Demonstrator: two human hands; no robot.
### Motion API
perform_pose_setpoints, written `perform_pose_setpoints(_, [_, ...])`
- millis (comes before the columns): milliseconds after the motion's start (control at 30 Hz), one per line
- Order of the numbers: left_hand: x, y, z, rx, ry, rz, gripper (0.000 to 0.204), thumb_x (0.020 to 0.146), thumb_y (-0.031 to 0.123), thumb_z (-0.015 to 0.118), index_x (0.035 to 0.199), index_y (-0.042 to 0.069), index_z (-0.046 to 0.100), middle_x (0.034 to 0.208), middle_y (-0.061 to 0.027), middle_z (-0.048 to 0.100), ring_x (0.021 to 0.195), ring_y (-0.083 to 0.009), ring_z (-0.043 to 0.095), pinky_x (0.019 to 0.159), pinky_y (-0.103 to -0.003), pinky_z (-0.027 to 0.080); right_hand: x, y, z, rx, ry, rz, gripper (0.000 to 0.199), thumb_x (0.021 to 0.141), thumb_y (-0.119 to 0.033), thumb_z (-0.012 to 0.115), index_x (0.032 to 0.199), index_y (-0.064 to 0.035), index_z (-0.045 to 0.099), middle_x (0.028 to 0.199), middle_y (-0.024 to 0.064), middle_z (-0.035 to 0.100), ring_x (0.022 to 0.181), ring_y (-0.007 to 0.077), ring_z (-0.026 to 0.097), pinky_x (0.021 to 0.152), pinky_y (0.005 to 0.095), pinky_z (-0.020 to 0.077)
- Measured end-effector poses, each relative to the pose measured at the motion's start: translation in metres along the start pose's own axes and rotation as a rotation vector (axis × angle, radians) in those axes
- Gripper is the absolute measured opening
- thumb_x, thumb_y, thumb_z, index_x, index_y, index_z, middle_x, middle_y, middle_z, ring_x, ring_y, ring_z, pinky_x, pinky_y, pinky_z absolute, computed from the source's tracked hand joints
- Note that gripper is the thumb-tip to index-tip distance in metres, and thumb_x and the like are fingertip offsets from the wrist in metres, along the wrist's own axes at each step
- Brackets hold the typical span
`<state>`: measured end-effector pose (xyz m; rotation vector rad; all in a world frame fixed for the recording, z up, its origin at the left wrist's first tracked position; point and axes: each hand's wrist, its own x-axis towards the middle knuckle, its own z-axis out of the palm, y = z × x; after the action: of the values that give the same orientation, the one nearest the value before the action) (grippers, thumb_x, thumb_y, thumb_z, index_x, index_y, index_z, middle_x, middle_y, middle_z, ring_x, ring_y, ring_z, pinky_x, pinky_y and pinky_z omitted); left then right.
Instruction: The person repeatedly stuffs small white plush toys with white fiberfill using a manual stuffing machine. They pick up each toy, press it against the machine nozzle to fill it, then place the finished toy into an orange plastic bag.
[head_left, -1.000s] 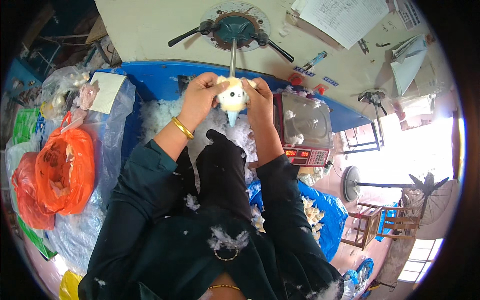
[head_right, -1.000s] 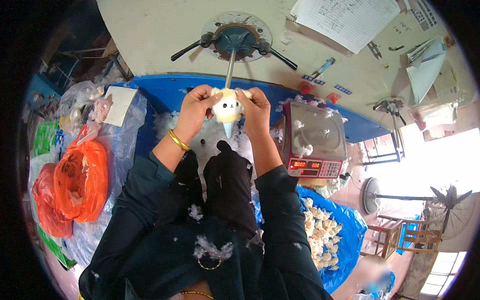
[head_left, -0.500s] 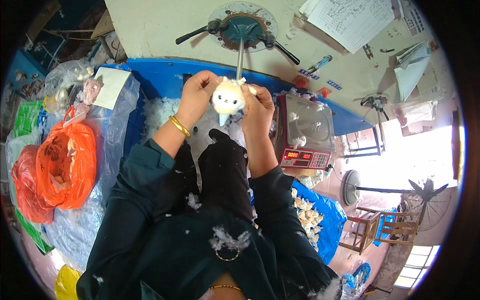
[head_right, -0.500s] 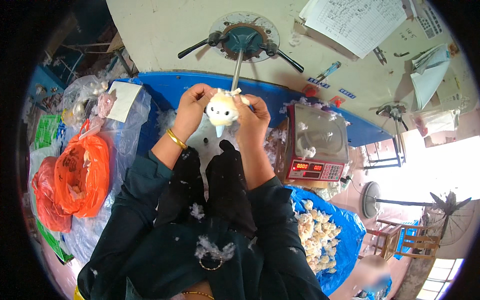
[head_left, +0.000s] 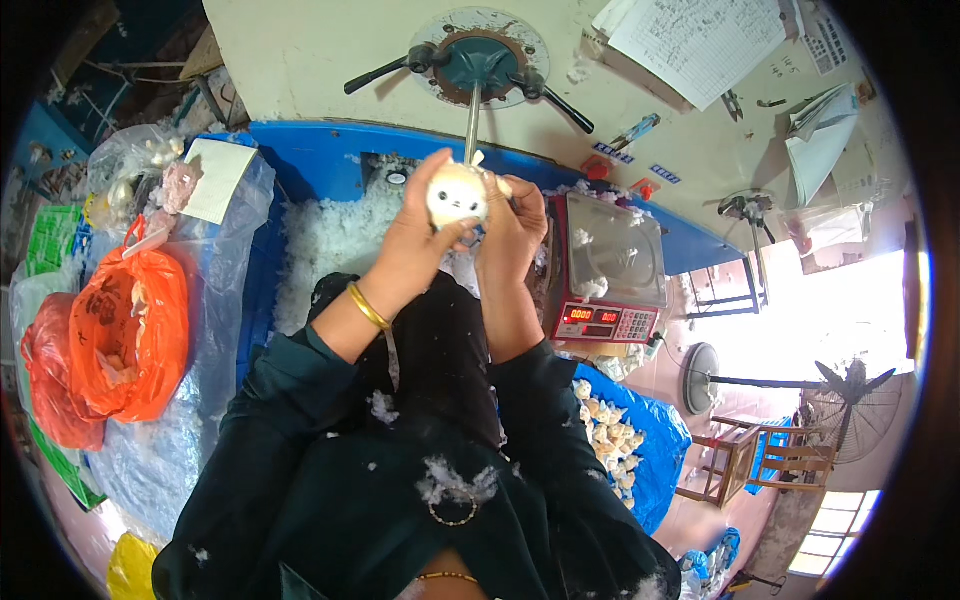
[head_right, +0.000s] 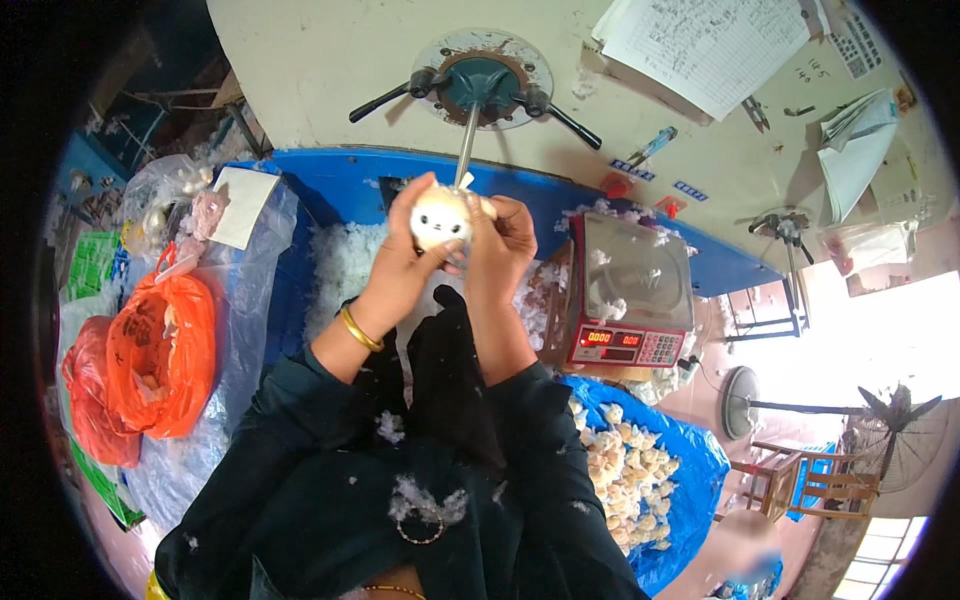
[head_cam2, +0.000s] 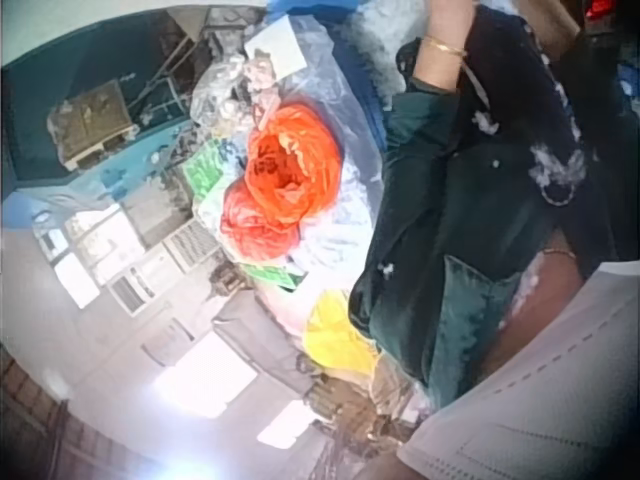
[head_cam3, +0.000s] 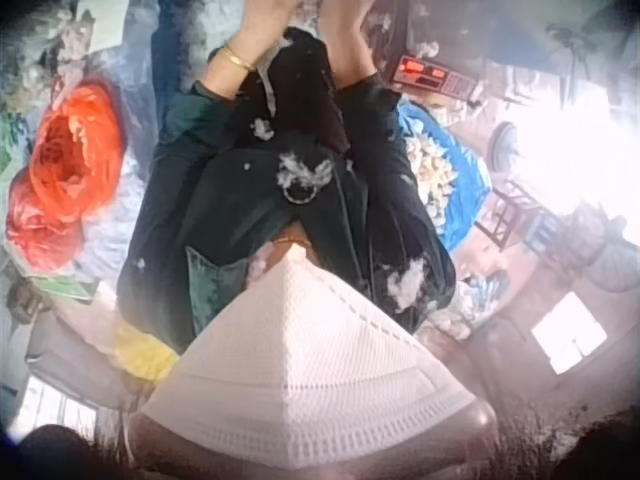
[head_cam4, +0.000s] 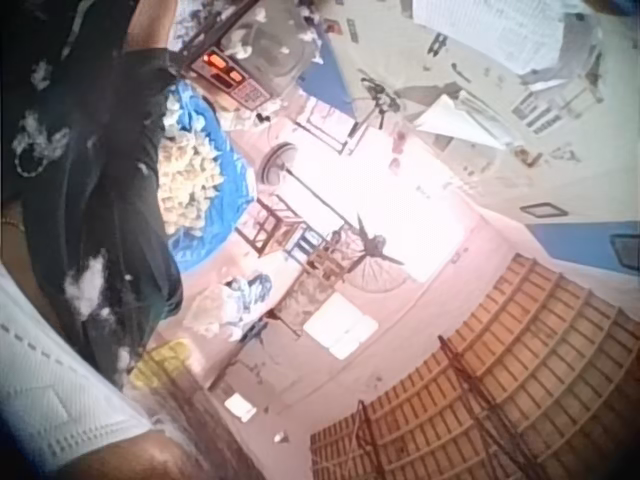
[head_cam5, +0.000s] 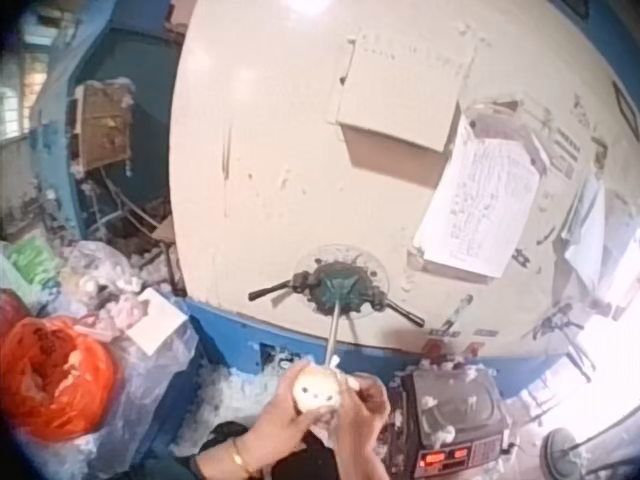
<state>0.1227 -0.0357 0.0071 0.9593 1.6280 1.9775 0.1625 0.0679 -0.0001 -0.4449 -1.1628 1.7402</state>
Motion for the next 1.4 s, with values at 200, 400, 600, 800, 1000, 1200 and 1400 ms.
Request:
perform_pose_setpoints(200, [0.008,-0.006,-0.015,-0.059,-0.081,-0.035,0.076,0.086,-0.005,0.058,0.145,0.021,0.018,0.121,-0.0104,0.048,0.085,-0.0153,0.059,0.065,-0.027,0.055,0.007,0.015,0.0,0.08,-0.003,0.022,0.012,0.082,0.002,0.067,0.081,-0.0048,0.057,0.079,0.0022,0.061,0.068,0.0068,0.056,0.059,0.02,0.0439])
perform_pose_setpoints(400, [-0.011,-0.016,-0.007,0.262,-0.028,0.228,0.083,0.077,0.013,0.071,0.144,0.009,0.021,0.135,-0.0148,0.039,0.125,-0.0282,0.042,0.106,-0.037,0.033,-0.01,-0.003,-0.038,-0.179,-0.137,0.004,0.012,0.083,-0.001,0.064,0.095,-0.0016,0.061,0.088,0.004,0.062,0.08,0.0118,0.057,0.072,0.0265,0.0478])
perform_pose_setpoints(600, [-0.073,0.022,-0.112,0.615,0.232,0.055,0.069,0.078,0.017,0.074,0.137,0.011,0.04,0.123,-0.01,0.052,0.099,-0.0213,0.055,0.087,-0.033,0.048,-0.025,-0.052,-0.163,-0.722,-0.348,0.059,0.012,0.081,-0.003,0.065,0.078,-0.0056,0.054,0.076,-0.0023,0.047,0.067,0.0094,0.043,0.058,0.0246,0.0383])
perform_pose_setpoints(800, [-0.221,-0.007,-0.391,1.41,0.93,-0.494,0.031,0.075,0.018,0.07,0.097,-0.001,0.063,0.088,-0.0192,0.066,0.087,-0.0348,0.063,0.073,-0.041,0.051,-0.049,-0.124,-0.476,-1.978,-0.844,1.353,0.025,0.078,-0.023,0.062,0.07,0.0007,0.066,0.072,0.0136,0.067,0.056,0.0201,0.064,0.048,0.0296,0.0498])
perform_pose_setpoints(1000, [-0.276,-0.027,-0.434,1.516,0.867,-0.846,0.029,0.079,0.014,0.059,0.104,0.0,0.058,0.093,-0.0165,0.065,0.083,-0.0306,0.064,0.073,-0.037,0.052,-0.063,-0.11,-0.396,-1.574,-0.624,0.827,0.022,0.079,-0.02,0.065,0.076,0.0016,0.068,0.069,0.0109,0.065,0.052,0.0156,0.061,0.044,0.0287,0.0486])
perform_pose_setpoints(1200, [-0.253,-0.015,-0.427,1.138,1.106,-0.614,0.031,0.084,0.001,0.05,0.115,0.0,0.055,0.092,-0.0129,0.065,0.079,-0.0203,0.064,0.071,-0.031,0.05,-0.045,-0.078,-0.261,-1.429,-0.577,0.476,0.016,0.081,-0.011,0.066,0.089,0.0024,0.066,0.071,0.0073,0.062,0.059,0.0154,0.061,0.053,0.0275,0.0484])
perform_pose_setpoints(1400, [-0.176,0.036,-0.3,0.133,0.834,-0.055,0.029,0.084,-0.001,0.063,0.112,0.001,0.057,0.098,-0.0049,0.066,0.085,-0.0119,0.062,0.072,-0.024,0.049,-0.036,-0.036,-0.137,-0.962,-0.762,0.282,0.018,0.08,-0.009,0.067,0.097,-0.0006,0.065,0.086,0.0062,0.061,0.073,0.0155,0.058,0.066,0.0272,0.0476])
